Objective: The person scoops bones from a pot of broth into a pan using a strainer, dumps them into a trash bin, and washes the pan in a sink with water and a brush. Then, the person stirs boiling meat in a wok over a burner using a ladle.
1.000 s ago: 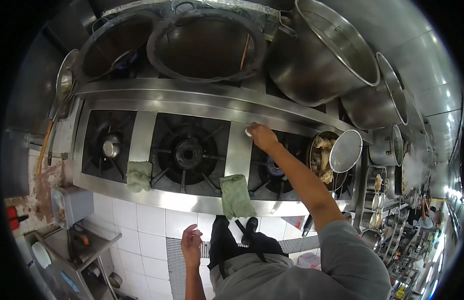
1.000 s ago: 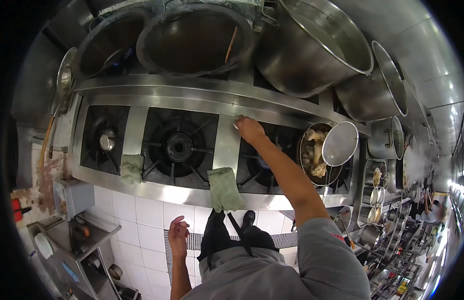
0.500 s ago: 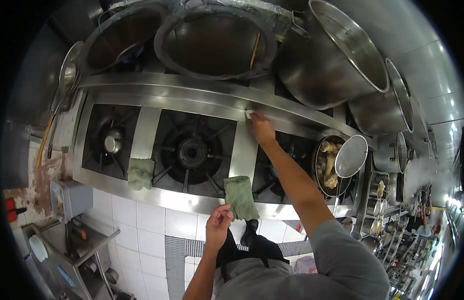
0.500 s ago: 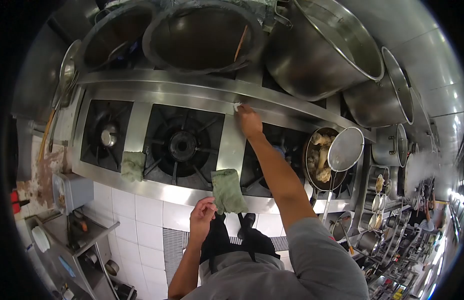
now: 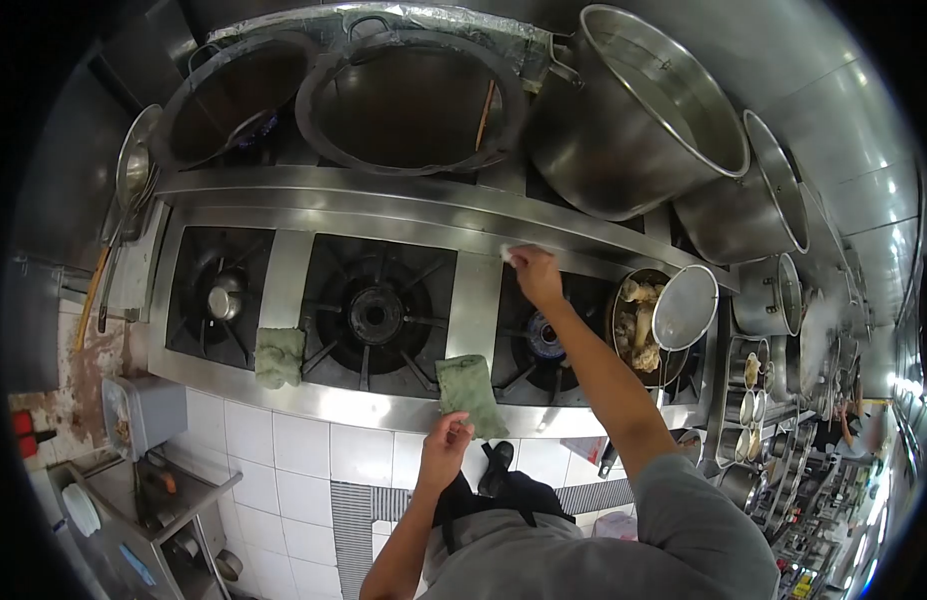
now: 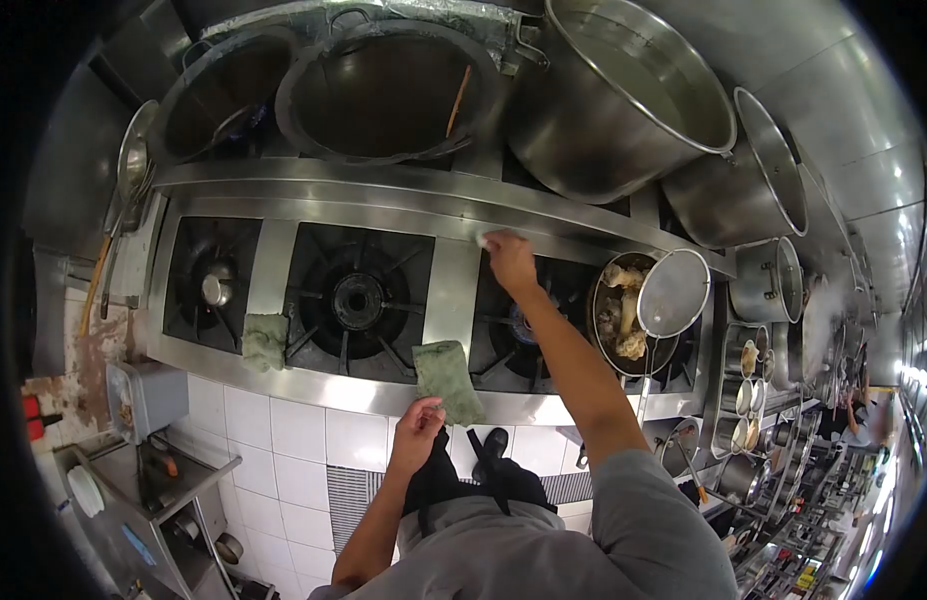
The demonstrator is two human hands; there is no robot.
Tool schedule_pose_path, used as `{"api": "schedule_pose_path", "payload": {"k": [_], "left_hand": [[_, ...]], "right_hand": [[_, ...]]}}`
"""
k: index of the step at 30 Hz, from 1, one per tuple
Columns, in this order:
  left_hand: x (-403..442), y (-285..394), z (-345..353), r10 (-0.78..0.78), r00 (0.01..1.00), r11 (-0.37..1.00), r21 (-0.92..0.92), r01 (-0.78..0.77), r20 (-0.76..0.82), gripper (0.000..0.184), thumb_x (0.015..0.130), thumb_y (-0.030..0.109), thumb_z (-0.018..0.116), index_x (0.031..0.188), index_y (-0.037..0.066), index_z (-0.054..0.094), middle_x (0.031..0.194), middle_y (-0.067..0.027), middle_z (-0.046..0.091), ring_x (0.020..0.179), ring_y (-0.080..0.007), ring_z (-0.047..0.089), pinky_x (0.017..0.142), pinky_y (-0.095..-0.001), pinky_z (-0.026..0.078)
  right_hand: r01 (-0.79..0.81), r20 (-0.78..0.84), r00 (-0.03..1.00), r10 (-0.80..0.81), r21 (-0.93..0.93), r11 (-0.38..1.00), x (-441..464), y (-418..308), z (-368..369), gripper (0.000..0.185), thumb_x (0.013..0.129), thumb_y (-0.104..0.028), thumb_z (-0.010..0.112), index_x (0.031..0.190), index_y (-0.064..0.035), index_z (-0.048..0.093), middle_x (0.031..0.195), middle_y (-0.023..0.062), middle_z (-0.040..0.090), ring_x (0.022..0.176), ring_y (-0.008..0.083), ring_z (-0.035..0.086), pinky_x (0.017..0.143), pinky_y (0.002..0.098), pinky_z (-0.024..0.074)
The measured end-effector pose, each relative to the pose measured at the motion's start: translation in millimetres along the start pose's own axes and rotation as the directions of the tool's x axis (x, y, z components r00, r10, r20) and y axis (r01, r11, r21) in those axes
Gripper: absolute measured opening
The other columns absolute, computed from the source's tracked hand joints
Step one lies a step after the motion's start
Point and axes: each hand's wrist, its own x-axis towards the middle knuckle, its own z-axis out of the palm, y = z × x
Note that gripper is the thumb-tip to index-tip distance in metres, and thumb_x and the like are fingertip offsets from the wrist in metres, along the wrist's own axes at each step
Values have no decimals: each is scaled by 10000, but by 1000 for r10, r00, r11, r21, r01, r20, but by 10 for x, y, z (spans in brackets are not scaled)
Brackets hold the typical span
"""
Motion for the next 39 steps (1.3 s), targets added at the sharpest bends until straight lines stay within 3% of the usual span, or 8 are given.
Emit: {"api": "schedule_pose_path", "payload": {"k": [5,12,18,23,27,29,32,39], "left_hand": [[-91,-17,-30,-25,999,995,96,23,21,258,900,108,638,1147,52,589,830,-8,611,702,-61,531,626,-217,438],[-229,-98,-32,-65,997,990,131,58,46,249,895,123,649,1123,37,598,774,-13,616,685,-60,543,613,-228,445],[-252,-88,76,-88,991,985,159,72,96,246,892,144,658,1104,34,597,741,-13,603,667,-66,537,607,-230,446],[-156,7,174,-34,993,978,209,10,113,243,886,147,664,1097,44,600,740,-35,618,665,-85,564,612,-244,464],[-125,-96,181,56,994,972,223,-75,92,257,868,164,676,1095,71,598,734,-84,630,581,-150,592,541,-287,467],[-103,-89,172,67,994,970,226,-85,84,254,867,160,675,1094,76,599,740,-84,633,580,-154,591,540,-289,467],[-81,-76,148,-16,996,974,227,-5,90,251,874,122,668,1105,50,602,764,-51,637,674,-108,599,623,-261,483],[-98,-134,129,16,998,949,313,-36,67,271,861,137,680,1107,56,601,749,-69,624,664,-136,600,614,-277,490]], "right_hand": [[220,-126,964,-233,-113,969,259,113,363,171,814,-79,582,945,-29,679,986,178,666,876,334,657,770,408,544],[23,-44,998,-43,-381,924,274,-309,774,131,802,-64,534,864,-11,637,954,156,655,882,302,669,761,393,554],[406,606,772,-195,-233,884,123,-405,148,173,794,-63,536,916,-11,647,1012,141,631,884,312,662,771,388,557],[405,242,908,-341,-305,862,-255,-282,420,230,794,-71,540,985,-24,659,1007,121,620,973,295,630,844,351,534],[392,194,915,-353,-222,893,-449,-234,425,203,792,-60,536,945,-30,666,992,114,621,997,285,614,858,340,525],[444,498,813,-300,-198,874,-464,-243,253,194,782,-49,539,918,-39,676,1007,108,639,994,269,617,851,350,526],[382,285,892,-350,-65,922,-442,-112,36,187,756,-36,567,904,-38,682,966,120,657,933,283,637,810,372,527],[-327,-314,903,293,-60,943,43,465,89,127,795,-45,592,850,-50,706,906,186,668,843,369,642,752,421,519]]}}
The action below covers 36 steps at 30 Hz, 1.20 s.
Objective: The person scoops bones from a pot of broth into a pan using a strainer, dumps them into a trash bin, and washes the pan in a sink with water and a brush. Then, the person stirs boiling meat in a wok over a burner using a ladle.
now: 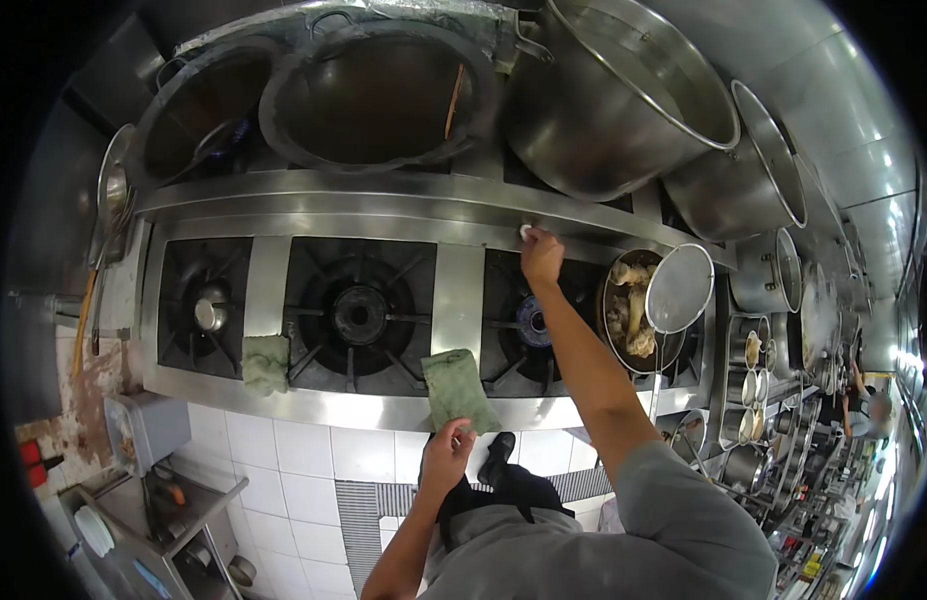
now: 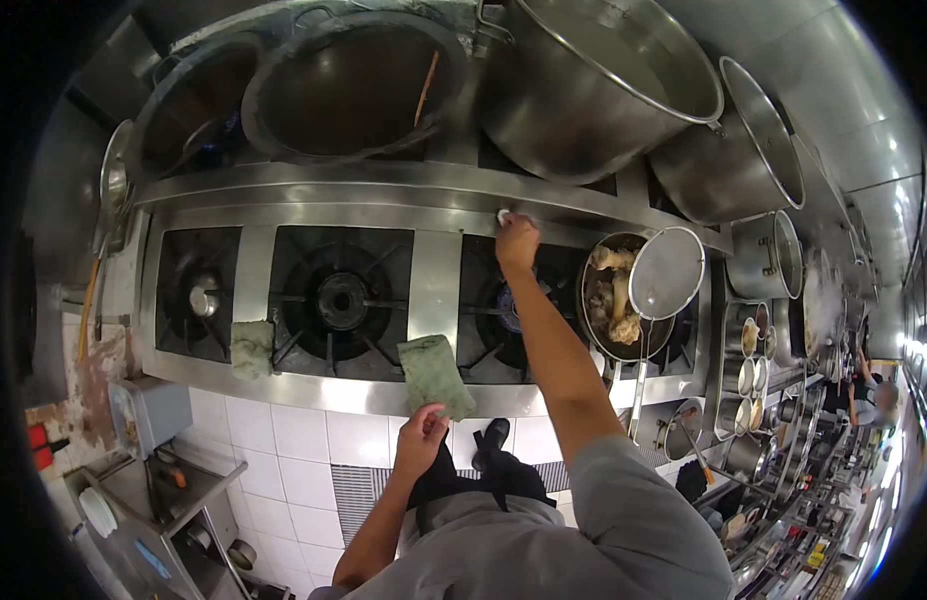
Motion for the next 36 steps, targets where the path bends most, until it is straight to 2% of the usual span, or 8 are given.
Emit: {"api": "schedule_pose_path", "payload": {"k": [4,6,12,17,23,28,32,36], "left_hand": [[-7,84,-36,99,995,993,73,-98,-10,282,837,165,691,1080,64,591,728,-86,610,580,-215,572,551,-322,464],[-13,100,-51,109,994,992,62,-108,-20,277,839,173,689,1074,63,591,722,-87,611,577,-220,572,553,-327,465],[24,189,-61,135,991,962,242,-129,-11,281,845,189,662,1087,72,578,879,-123,602,734,-296,611,633,-385,491],[216,171,66,341,940,859,401,-318,17,315,839,163,650,1125,66,558,1046,-176,540,905,-393,577,762,-453,490],[275,10,144,388,921,692,645,-323,44,414,795,182,668,1186,103,556,1153,-128,502,1024,-339,540,811,-451,459],[197,30,119,340,938,615,740,-273,64,478,743,177,697,1200,140,563,1164,-85,486,1033,-289,506,792,-442,409],[196,10,84,395,917,607,731,-314,66,495,725,164,700,1202,149,565,1134,-80,487,1021,-277,499,796,-436,377],[217,-56,85,433,899,567,754,-333,71,490,724,158,696,1198,154,569,1124,-76,487,1022,-278,493,815,-434,375]], "right_hand": [[25,42,999,-32,148,989,-29,-212,387,137,781,-40,593,865,-43,701,908,186,667,850,364,642,765,426,515],[338,204,899,-386,235,911,-51,-358,376,145,767,-46,591,865,-47,698,902,188,665,857,358,644,791,427,515],[580,600,644,-475,22,814,-209,-545,105,181,781,-27,538,919,-20,655,1042,170,604,927,341,635,827,403,535],[563,569,685,-456,-16,826,-647,-557,-26,187,801,-32,520,939,-12,644,1056,167,573,942,333,630,824,399,538],[555,635,589,-500,131,821,-1044,-579,-288,183,796,-67,530,921,-43,661,1012,147,580,929,320,635,803,392,541],[702,755,278,-594,262,662,-1155,-442,-357,146,765,-79,574,869,-49,671,977,132,587,906,314,641,789,395,540],[681,811,127,-571,347,645,-997,-456,-645,167,715,-81,616,859,-43,690,977,143,620,870,332,646,767,372,541],[123,902,249,-353,332,935,-896,-497,-1243,213,742,-25,633,944,-33,700,947,111,676,829,234,667,788,298,526]]}}
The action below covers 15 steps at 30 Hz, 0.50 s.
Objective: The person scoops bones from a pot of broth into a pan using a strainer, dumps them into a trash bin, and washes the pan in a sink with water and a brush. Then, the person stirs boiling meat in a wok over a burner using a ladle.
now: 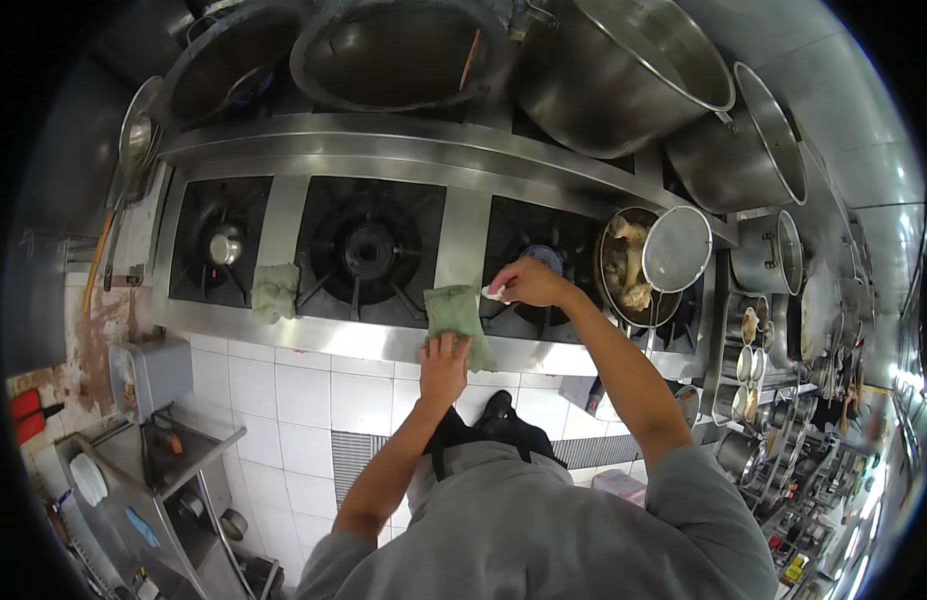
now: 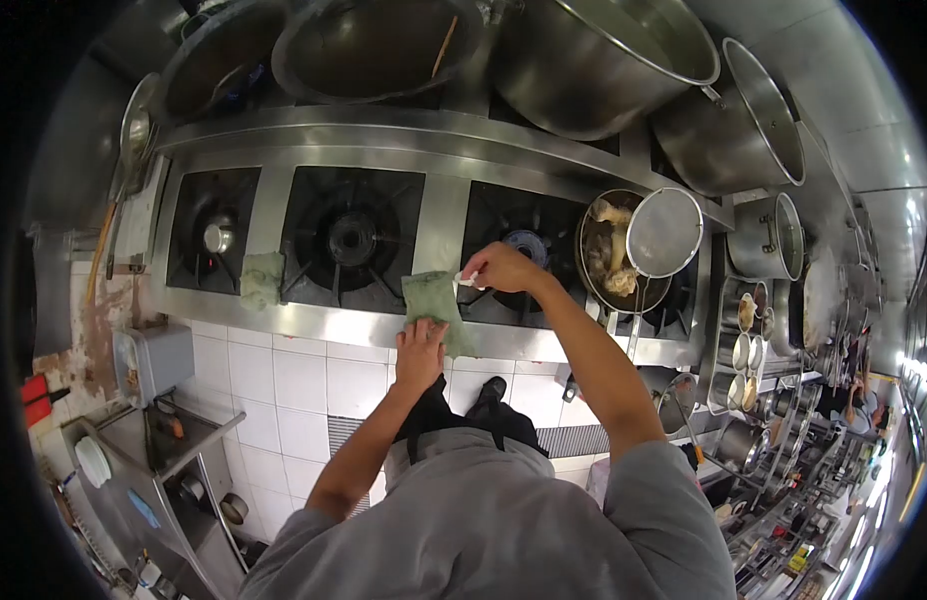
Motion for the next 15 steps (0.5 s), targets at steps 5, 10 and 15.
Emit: {"api": "schedule_pose_path", "payload": {"k": [5,10,15], "left_hand": [[67,-44,-24,27,997,1000,-11,-26,78,427,752,182,672,1166,136,577,1151,-94,491,1053,-295,492,847,-459,380],[-49,-107,-215,-104,992,982,-150,115,75,371,815,203,644,1164,104,567,1188,-128,514,1133,-299,506,884,-484,416],[-493,-46,-536,-192,981,944,-272,187,8,316,855,196,617,1156,104,579,1127,-104,520,991,-262,573,816,-423,452]], "right_hand": [[7,-139,968,207,844,537,-614,-78,133,228,830,10,615,1058,18,622,993,97,655,903,178,638,842,314,513],[485,-464,863,200,872,-67,-754,-592,300,284,873,37,545,1155,5,553,1136,122,605,1084,236,580,947,360,476],[704,-704,710,-3,710,-28,-536,-1770,-122,354,897,-27,569,1233,-50,464,1172,89,564,1071,200,540,840,331,458]]}}
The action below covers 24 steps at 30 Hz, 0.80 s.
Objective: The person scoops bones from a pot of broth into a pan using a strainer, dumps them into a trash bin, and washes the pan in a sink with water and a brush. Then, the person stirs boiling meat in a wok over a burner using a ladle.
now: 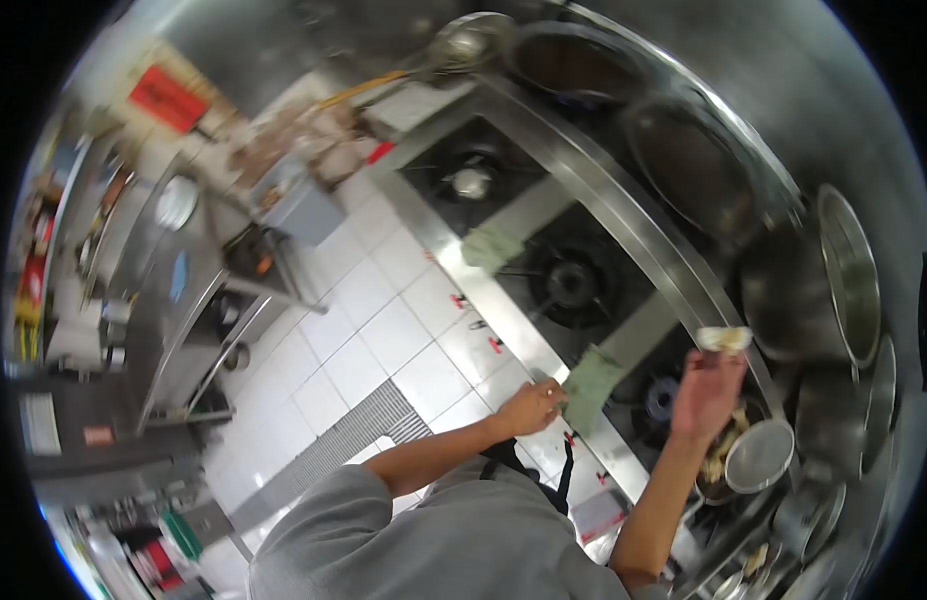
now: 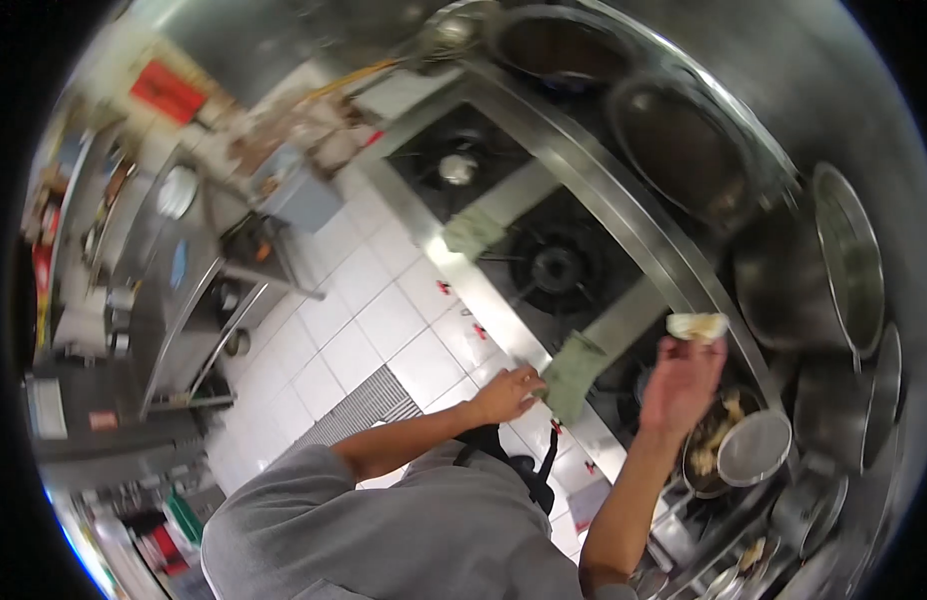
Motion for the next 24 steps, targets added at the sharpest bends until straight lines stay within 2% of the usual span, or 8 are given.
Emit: {"api": "schedule_pose_path", "payload": {"k": [3,6,7,9,11,16,21,24], "left_hand": [[-338,21,-179,-103,994,995,-10,102,-40,321,865,205,613,1169,115,569,1123,-99,517,985,-270,573,816,-417,453],[-755,-40,-302,-195,968,979,-90,183,-160,333,871,222,616,1180,115,558,1122,-105,517,986,-279,572,833,-425,454],[-915,-70,-305,-290,935,955,-126,269,-204,337,872,232,620,1182,115,557,1125,-110,517,968,-287,579,847,-430,453],[-1156,-105,-377,-448,861,888,-236,395,-241,344,868,244,626,1179,114,554,1128,-123,523,900,-306,605,869,-442,455],[-1293,-158,-356,-512,808,856,-259,448,-292,333,867,229,624,1169,110,554,1139,-132,523,922,-332,600,845,-457,465],[-1226,-184,-388,-599,704,800,-300,519,-380,312,861,218,627,1143,104,564,1131,-143,539,932,-345,598,804,-467,480],[-1251,-213,-499,-632,698,764,-419,491,-335,299,847,203,641,1112,80,577,1104,-148,560,797,-338,610,760,-451,490],[-1275,-349,-431,-501,788,853,-359,379,-358,296,838,185,654,1099,65,581,1068,-159,573,737,-323,618,737,-434,497]], "right_hand": [[372,77,928,-364,-139,918,259,-44,906,333,924,-82,547,1241,-36,456,1226,120,553,1120,224,529,895,390,437],[711,70,703,-707,-94,697,300,71,1799,278,936,-93,538,1188,-7,458,1154,187,568,1053,302,566,876,421,463],[700,81,714,-695,-73,710,254,195,2097,278,936,-93,538,1188,-7,458,1154,187,568,1053,302,566,876,421,463],[865,-4,479,-878,-169,472,155,471,2632,261,937,-86,528,1173,-3,452,1097,200,566,1011,351,572,861,440,481],[905,147,412,-899,-184,384,6,1003,3058,274,913,-84,550,1165,-7,476,1094,189,568,999,332,575,856,427,480],[882,854,359,-377,-178,437,-533,2871,3335,306,854,-77,607,1146,-18,537,1085,162,572,969,285,582,845,393,477],[640,813,582,3,-460,615,-768,3009,2022,342,795,-70,664,1128,-28,597,1077,136,577,940,238,589,834,359,473],[437,638,735,229,-704,559,-843,2334,1070,372,770,-19,679,1131,-30,590,1057,122,586,833,215,597,747,309,490]]}}
